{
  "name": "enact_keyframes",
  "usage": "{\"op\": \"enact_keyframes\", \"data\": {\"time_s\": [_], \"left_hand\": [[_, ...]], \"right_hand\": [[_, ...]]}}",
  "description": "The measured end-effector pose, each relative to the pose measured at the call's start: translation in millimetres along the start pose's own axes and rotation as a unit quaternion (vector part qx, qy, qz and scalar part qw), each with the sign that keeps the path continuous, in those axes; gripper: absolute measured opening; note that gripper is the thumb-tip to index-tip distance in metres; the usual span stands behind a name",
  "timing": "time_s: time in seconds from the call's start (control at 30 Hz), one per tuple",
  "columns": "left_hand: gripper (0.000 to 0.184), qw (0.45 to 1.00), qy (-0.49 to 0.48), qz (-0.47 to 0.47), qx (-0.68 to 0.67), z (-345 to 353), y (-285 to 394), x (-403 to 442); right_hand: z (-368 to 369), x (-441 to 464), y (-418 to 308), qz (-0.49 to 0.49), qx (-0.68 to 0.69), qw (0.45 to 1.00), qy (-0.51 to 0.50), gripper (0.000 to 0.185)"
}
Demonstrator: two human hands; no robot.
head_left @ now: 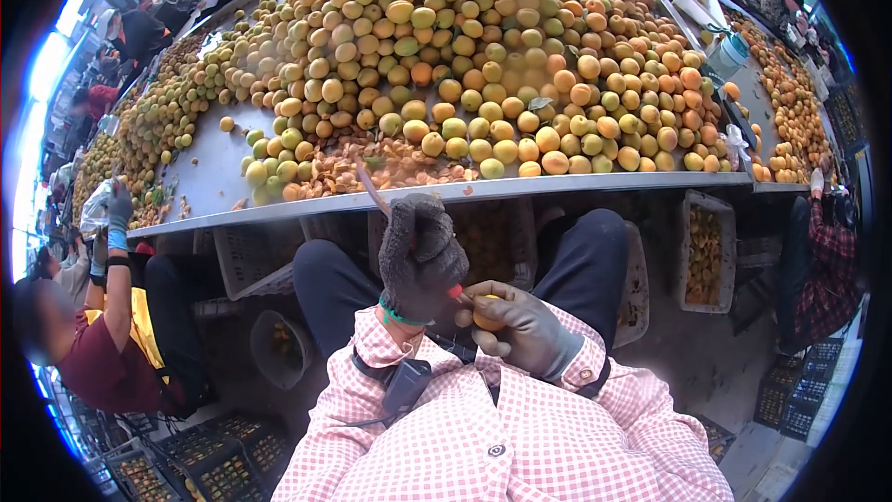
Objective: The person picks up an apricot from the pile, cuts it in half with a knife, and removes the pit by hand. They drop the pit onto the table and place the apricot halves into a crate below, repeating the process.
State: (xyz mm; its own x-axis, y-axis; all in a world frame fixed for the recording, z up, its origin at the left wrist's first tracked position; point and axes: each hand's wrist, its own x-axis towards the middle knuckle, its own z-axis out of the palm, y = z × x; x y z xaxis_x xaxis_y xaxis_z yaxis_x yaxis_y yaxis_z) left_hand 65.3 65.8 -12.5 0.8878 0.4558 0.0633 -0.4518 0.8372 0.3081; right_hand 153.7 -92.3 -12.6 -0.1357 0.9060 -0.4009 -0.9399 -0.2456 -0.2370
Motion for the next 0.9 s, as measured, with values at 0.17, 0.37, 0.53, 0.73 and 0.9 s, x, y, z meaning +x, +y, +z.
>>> {"op": "enact_keyframes", "data": {"time_s": [0.17, 0.37, 0.53, 0.73, 0.9], "left_hand": [[0.034, 0.994, 0.09, 0.018, 0.057, 21.0, -14.8, 9.8], [0.025, 0.944, 0.3, 0.134, 0.03, 2.5, -16.2, 14.7], [0.025, 0.957, 0.263, 0.085, 0.084, 18.9, -4.3, 9.7], [0.032, 0.965, 0.18, 0.116, 0.154, 20.0, -8.2, 2.8], [0.032, 0.963, 0.121, 0.145, 0.194, 23.9, -9.5, -0.3]], "right_hand": [[0.1, 4.9, 12.5, -0.183, -0.267, 0.937, 0.134, 0.018], [-8.8, 11.5, 1.2, -0.479, -0.657, 0.565, 0.138, 0.022], [-3.4, -0.2, 2.3, -0.098, -0.134, 0.982, 0.089, 0.036], [6.3, -6.5, 2.2, -0.111, -0.215, 0.966, 0.092, 0.028], [10.4, -7.0, 6.7, -0.144, -0.264, 0.948, 0.101, 0.024]]}}
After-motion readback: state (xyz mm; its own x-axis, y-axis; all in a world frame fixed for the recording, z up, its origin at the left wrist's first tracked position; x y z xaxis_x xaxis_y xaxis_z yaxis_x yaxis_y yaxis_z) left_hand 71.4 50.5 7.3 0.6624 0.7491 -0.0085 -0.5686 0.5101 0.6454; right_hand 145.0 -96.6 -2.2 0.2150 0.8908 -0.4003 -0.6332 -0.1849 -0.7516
